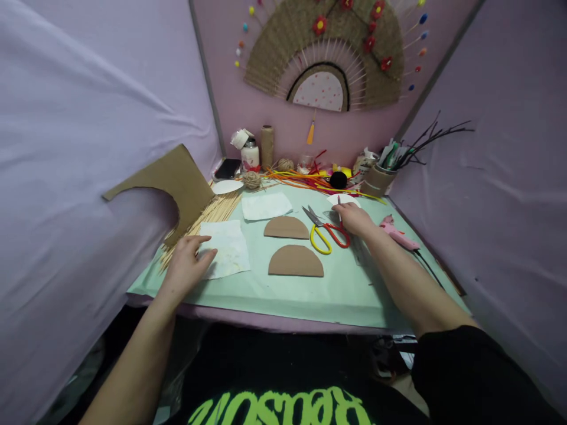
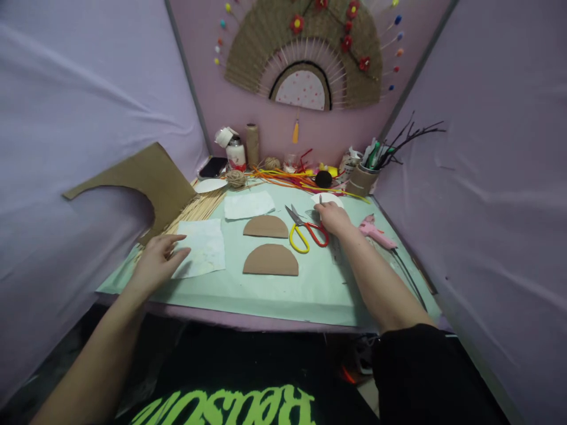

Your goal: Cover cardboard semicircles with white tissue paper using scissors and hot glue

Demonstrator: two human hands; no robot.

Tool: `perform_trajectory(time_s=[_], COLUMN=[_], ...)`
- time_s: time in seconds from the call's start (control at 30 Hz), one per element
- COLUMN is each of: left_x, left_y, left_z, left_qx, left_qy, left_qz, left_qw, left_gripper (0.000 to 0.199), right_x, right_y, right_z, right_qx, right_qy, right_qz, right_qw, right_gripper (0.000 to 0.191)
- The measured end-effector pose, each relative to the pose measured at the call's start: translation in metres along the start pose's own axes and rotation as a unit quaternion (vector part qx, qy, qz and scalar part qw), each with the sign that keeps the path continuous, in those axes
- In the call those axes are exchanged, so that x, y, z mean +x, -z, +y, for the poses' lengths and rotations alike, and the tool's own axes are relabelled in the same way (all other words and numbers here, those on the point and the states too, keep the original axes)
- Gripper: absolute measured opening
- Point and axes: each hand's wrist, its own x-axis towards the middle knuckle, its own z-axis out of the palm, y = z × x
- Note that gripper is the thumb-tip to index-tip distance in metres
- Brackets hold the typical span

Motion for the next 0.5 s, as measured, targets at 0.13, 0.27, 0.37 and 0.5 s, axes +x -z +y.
perform_trajectory(time_s=[0.13, 0.27, 0.37, 0.5], left_x=[-0.001, -0.004, -0.007, -0.016], left_y=[-0.005, -0.007, -0.005, 0.0], left_z=[-0.009, -0.009, -0.005, 0.003], left_qx=[-0.02, -0.012, 0.025, 0.07], left_qy=[0.003, -0.012, -0.073, -0.18], left_qz=[0.001, 0.0, -0.002, -0.108], left_qw=[1.0, 1.0, 0.997, 0.975], left_gripper=[0.053, 0.05, 0.047, 0.039], right_x=[0.001, -0.025, -0.059, -0.097], right_y=[-0.002, 0.008, 0.016, 0.016], right_z=[-0.003, -0.027, -0.063, -0.108], right_qx=[-0.004, 0.067, 0.171, 0.219], right_qy=[0.012, 0.027, 0.139, 0.223], right_qz=[0.002, 0.12, 0.121, 0.025], right_qw=[1.0, 0.99, 0.968, 0.95], right_gripper=[0.053, 0.053, 0.045, 0.057])
